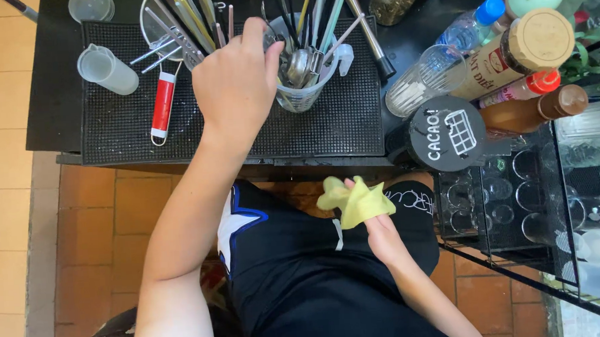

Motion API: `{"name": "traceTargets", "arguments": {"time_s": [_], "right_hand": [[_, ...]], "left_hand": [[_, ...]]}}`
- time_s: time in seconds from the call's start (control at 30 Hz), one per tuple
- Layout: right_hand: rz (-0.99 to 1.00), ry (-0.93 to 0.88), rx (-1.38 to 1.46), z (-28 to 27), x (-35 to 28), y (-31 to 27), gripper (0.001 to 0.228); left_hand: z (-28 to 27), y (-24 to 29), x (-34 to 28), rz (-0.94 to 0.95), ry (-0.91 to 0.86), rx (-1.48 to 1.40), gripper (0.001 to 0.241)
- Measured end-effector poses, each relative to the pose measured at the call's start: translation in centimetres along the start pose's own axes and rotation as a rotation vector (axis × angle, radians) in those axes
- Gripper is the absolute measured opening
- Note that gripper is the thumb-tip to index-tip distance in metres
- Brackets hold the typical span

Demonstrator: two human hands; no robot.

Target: Cleaning and wiping reusable straws and spoons with a cloth at a cafe counter.

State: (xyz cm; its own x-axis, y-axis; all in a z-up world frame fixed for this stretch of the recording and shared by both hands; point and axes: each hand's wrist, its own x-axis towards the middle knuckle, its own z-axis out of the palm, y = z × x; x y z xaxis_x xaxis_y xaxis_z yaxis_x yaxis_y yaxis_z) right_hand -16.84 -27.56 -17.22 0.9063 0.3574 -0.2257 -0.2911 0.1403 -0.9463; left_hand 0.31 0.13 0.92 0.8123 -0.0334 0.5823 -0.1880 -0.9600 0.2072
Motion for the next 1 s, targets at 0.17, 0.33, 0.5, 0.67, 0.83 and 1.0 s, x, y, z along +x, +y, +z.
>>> {"name": "traceTargets", "arguments": {"time_s": [0.17, 0.33, 0.5, 0.67, 0.83, 1.0], "right_hand": [[0.029, 0.065, 0.017, 0.2, 0.1, -0.5, 0.053], [0.107, 0.084, 0.194, 0.3, 0.3, -1.2, 0.058], [0.163, 0.07, 0.362, 0.8, 0.6, -2.2, 0.057], [0.186, 0.074, 0.355, 0.7, 0.8, -1.9, 0.056], [0.197, 0.066, 0.379, 0.8, 0.8, -1.2, 0.055], [0.135, 0.103, 0.421, 1.7, 0.9, -1.5, 0.057]], "left_hand": [[-3.3, 0.1, 0.2, 0.049, 0.074, 0.05, 0.021], [-9.0, 0.4, -0.3, 0.108, 0.288, 0.016, 0.021], [-10.2, 0.5, -3.1, -0.049, 0.357, -0.201, 0.022], [-7.1, 1.0, -8.7, -0.316, 0.36, -0.397, 0.017], [-2.7, 1.3, -12.3, -0.533, 0.375, -0.416, 0.02], [-0.4, 1.5, -14.5, -0.647, 0.039, -0.652, 0.017]]}}
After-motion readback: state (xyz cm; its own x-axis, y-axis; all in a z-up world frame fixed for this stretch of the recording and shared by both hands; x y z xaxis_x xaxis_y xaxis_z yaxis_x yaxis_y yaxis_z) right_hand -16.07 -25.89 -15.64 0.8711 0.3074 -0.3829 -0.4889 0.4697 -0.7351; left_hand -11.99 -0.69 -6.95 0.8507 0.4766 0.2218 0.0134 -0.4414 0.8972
